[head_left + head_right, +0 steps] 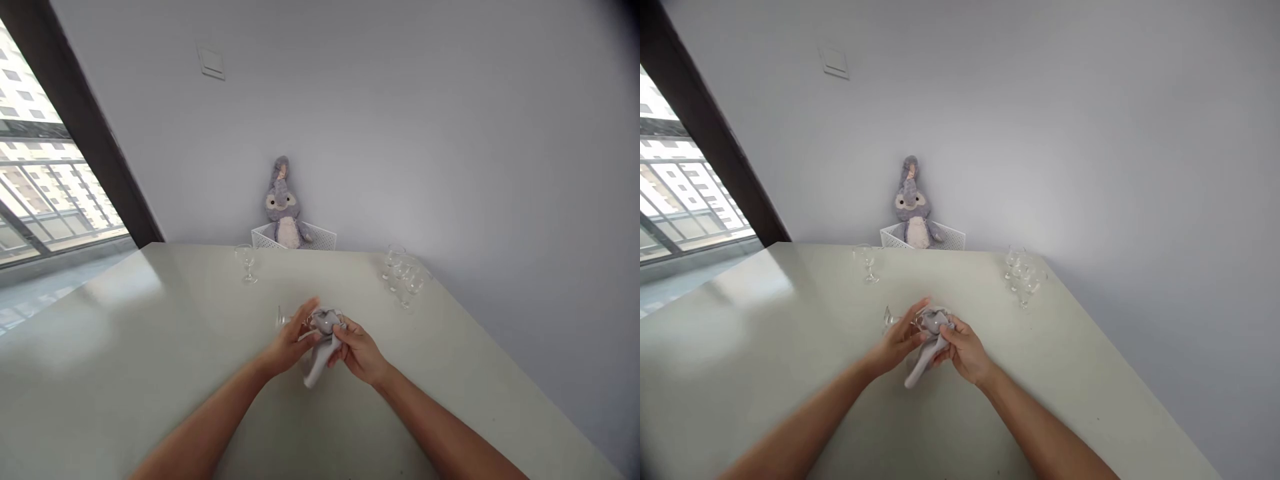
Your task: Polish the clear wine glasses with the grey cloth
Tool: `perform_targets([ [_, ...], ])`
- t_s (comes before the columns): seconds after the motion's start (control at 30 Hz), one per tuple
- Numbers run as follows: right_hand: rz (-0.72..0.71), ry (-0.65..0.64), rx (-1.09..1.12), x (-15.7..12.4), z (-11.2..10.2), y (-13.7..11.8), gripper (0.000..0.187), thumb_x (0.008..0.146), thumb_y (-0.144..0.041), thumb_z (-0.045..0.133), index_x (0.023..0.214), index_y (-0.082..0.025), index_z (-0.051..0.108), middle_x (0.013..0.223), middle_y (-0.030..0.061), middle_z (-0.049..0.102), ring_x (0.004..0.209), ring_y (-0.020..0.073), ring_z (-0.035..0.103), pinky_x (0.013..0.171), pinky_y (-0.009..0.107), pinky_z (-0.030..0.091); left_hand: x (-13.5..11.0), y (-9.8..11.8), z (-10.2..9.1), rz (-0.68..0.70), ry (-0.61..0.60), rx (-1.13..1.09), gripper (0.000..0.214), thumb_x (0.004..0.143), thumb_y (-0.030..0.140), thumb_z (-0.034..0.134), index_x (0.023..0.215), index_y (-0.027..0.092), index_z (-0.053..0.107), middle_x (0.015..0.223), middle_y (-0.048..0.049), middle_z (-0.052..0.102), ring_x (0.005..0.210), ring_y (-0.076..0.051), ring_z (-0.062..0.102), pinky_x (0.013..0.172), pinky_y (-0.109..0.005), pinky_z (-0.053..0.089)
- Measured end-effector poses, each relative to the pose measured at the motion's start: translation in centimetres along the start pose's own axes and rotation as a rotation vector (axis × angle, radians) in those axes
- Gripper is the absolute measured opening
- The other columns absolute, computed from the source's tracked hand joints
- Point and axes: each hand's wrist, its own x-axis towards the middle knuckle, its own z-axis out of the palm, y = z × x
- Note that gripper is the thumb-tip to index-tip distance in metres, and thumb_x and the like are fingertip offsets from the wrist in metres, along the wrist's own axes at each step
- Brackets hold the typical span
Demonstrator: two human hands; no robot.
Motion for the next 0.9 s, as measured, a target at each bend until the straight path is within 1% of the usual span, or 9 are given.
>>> perform_targets([
  [0.1, 0.032, -0.084, 0.115, -0.3, 0.8, 0.2, 0.043, 0.077, -0.048, 0.053, 0.112, -0.023, 0.045, 0.07, -0.0013, 0.055, 0.052, 0.0132, 0.054, 0.049, 0.028, 0.046, 0.1, -0.1, -0.4, 0.028, -0.078, 0.077, 0.047, 0.073, 0.032, 0.062, 0.117, 0.021, 0.052, 0.096, -0.0072, 0.06, 0.084, -0.017, 0.055, 0.077, -0.029, 0.045],
  [0.2, -0.1, -0.076, -0.254, -0.7, 1.4, 0.4, 0.047, 0.071, -0.044, 0.062, 0.111, -0.023, 0.051, 0.085, 0.0035, 0.06, 0.075, 0.0186, 0.056, 0.066, 0.031, 0.046, 0.4, -0.9, -0.9, -0.025, -0.031, 0.123, 0.042, 0.078, 0.038, 0.054, 0.116, 0.019, 0.053, 0.08, -0.0046, 0.062, 0.07, -0.015, 0.056, 0.065, -0.027, 0.048],
  [0.3, -0.191, 0.06, -0.536, -0.7, 1.2, 0.4, 0.028, 0.073, -0.042, 0.06, 0.091, -0.02, 0.062, 0.087, 0.0049, 0.061, 0.083, 0.0205, 0.053, 0.075, 0.032, 0.042, 0.5, -1.1, -0.8, -0.102, -0.048, 0.169, 0.039, 0.082, 0.041, 0.047, 0.112, 0.019, 0.058, 0.083, -0.0061, 0.063, 0.068, -0.016, 0.057, 0.059, -0.026, 0.048],
  [0.43, -0.02, 0.113, -0.086, -0.1, 0.6, 0.2, 0.031, 0.077, -0.046, 0.054, 0.089, -0.018, 0.061, 0.069, 0.002, 0.058, 0.059, 0.0142, 0.052, 0.058, 0.026, 0.041, 0.2, -0.2, -0.2, -0.059, -0.036, 0.026, 0.039, 0.075, 0.031, 0.059, 0.113, 0.022, 0.057, 0.112, -0.0085, 0.058, 0.099, -0.021, 0.054, 0.079, -0.027, 0.046],
  [0.53, 0.053, 0.092, 0.175, 0.1, 0.7, 0.0, 0.037, 0.077, -0.048, 0.051, 0.094, -0.017, 0.059, 0.067, 0.0019, 0.057, 0.053, 0.0117, 0.049, 0.053, 0.024, 0.04, 0.1, 0.2, 0.1, 0.032, -0.035, 0.088, 0.043, 0.071, 0.027, 0.064, 0.113, 0.022, 0.057, 0.117, -0.0088, 0.055, 0.103, -0.021, 0.051, 0.086, -0.029, 0.043],
  [0.6, 0.023, 0.065, 0.052, -0.2, 1.0, 0.2, 0.035, 0.075, -0.045, 0.055, 0.095, -0.017, 0.059, 0.068, 0.0017, 0.057, 0.056, 0.0119, 0.049, 0.055, 0.024, 0.04, 0.2, -0.1, -0.1, 0.058, -0.022, 0.187, 0.043, 0.074, 0.031, 0.061, 0.115, 0.021, 0.055, 0.106, -0.0084, 0.06, 0.093, -0.02, 0.055, 0.079, -0.029, 0.045],
  [0.77, -0.188, 0.068, -0.572, -1.2, 1.7, 0.6, 0.027, 0.073, -0.034, 0.059, 0.094, -0.019, 0.061, 0.09, 0.0054, 0.061, 0.081, 0.0187, 0.053, 0.073, 0.029, 0.04, 0.3, -0.5, -0.7, -0.036, -0.002, 0.316, 0.041, 0.083, 0.041, 0.045, 0.113, 0.018, 0.058, 0.066, -0.0021, 0.06, 0.061, -0.014, 0.052, 0.057, -0.024, 0.044],
  [0.83, -0.148, 0.095, -0.465, -1.0, 1.4, 0.4, 0.024, 0.074, -0.034, 0.056, 0.092, -0.019, 0.061, 0.083, 0.0045, 0.061, 0.074, 0.0175, 0.054, 0.068, 0.029, 0.041, 0.1, 0.1, -0.5, -0.013, -0.023, 0.309, 0.039, 0.081, 0.038, 0.049, 0.114, 0.02, 0.057, 0.075, -0.0039, 0.063, 0.07, -0.017, 0.055, 0.064, -0.027, 0.045],
  [0.9, -0.037, 0.092, -0.173, -0.7, 1.0, -0.1, 0.025, 0.074, -0.036, 0.054, 0.091, -0.018, 0.059, 0.069, 0.002, 0.059, 0.06, 0.0143, 0.052, 0.059, 0.026, 0.041, -0.2, 0.8, -0.2, 0.037, -0.048, 0.253, 0.044, 0.075, 0.032, 0.058, 0.118, 0.024, 0.054, 0.1, -0.0074, 0.063, 0.092, -0.022, 0.055, 0.078, -0.031, 0.045],
])
